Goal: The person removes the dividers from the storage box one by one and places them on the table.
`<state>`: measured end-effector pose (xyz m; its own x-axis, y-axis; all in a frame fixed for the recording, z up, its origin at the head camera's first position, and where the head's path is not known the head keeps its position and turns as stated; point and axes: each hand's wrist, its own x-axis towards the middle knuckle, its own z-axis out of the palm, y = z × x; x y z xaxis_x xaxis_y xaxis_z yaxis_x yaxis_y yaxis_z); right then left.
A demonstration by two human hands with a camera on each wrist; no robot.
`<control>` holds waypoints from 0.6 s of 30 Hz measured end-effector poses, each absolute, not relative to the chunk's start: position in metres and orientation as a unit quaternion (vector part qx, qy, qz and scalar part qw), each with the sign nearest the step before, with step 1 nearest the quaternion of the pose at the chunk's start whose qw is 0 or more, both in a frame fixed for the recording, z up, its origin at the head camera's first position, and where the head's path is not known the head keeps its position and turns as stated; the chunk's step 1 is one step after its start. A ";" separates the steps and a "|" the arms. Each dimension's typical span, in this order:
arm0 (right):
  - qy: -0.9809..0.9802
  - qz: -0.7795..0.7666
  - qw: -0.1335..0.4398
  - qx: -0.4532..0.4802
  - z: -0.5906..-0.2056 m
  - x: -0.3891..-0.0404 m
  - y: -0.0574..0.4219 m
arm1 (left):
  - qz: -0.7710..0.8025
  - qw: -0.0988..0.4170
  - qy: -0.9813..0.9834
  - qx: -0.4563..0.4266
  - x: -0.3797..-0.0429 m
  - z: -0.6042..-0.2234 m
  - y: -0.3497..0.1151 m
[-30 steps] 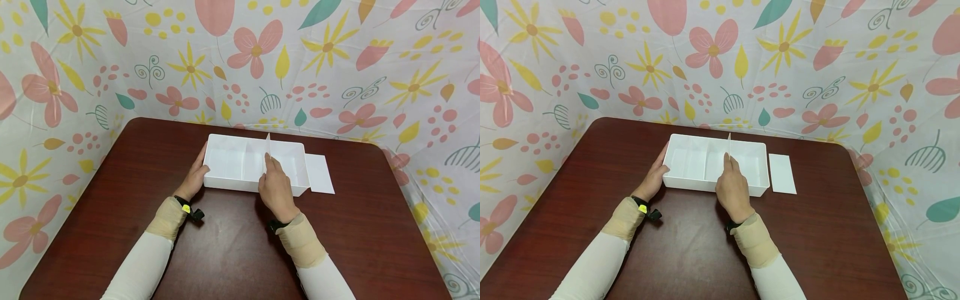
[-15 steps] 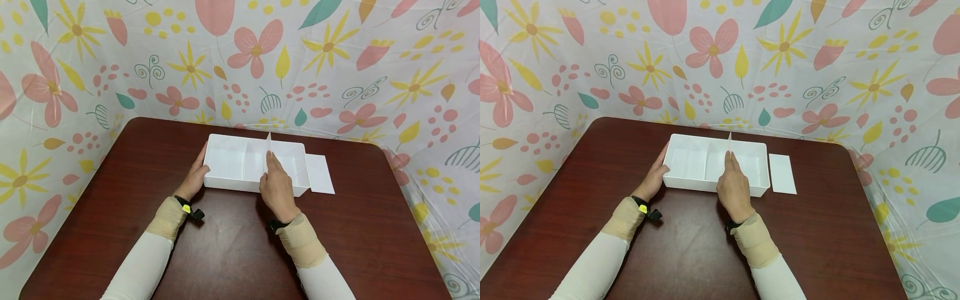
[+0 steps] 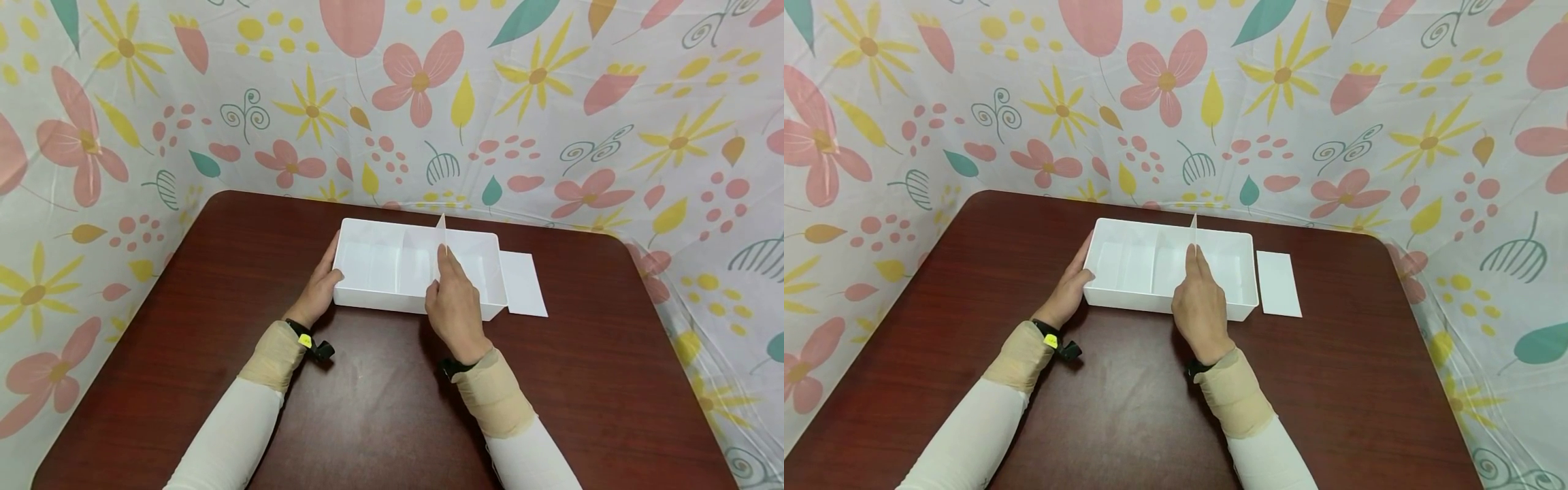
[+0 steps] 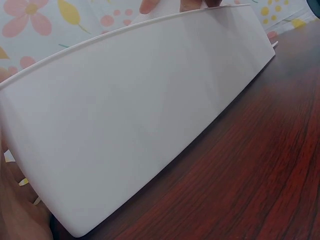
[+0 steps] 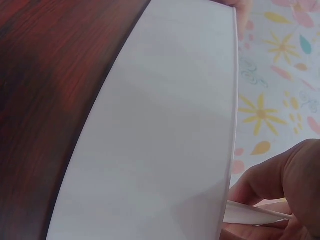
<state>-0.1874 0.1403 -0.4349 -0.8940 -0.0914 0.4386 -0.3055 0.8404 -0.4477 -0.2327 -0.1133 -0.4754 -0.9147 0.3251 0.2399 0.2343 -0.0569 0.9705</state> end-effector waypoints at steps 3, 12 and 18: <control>-0.936 0.264 0.207 0.105 -0.435 -0.187 0.140 | 0.696 0.031 0.688 0.205 -0.233 -0.476 -0.113; -0.936 0.265 0.212 0.096 -0.433 -0.188 0.140 | 0.696 0.032 0.687 0.206 -0.233 -0.476 -0.114; -0.936 0.264 0.214 0.090 -0.433 -0.189 0.141 | 0.693 0.030 0.690 0.207 -0.233 -0.477 -0.114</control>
<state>-0.1888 0.1410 -0.4331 -0.8923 -0.0566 0.4478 -0.2818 0.8448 -0.4549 -0.2332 -0.1141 -0.4767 -0.9121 0.3275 0.2465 0.2452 -0.0460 0.9684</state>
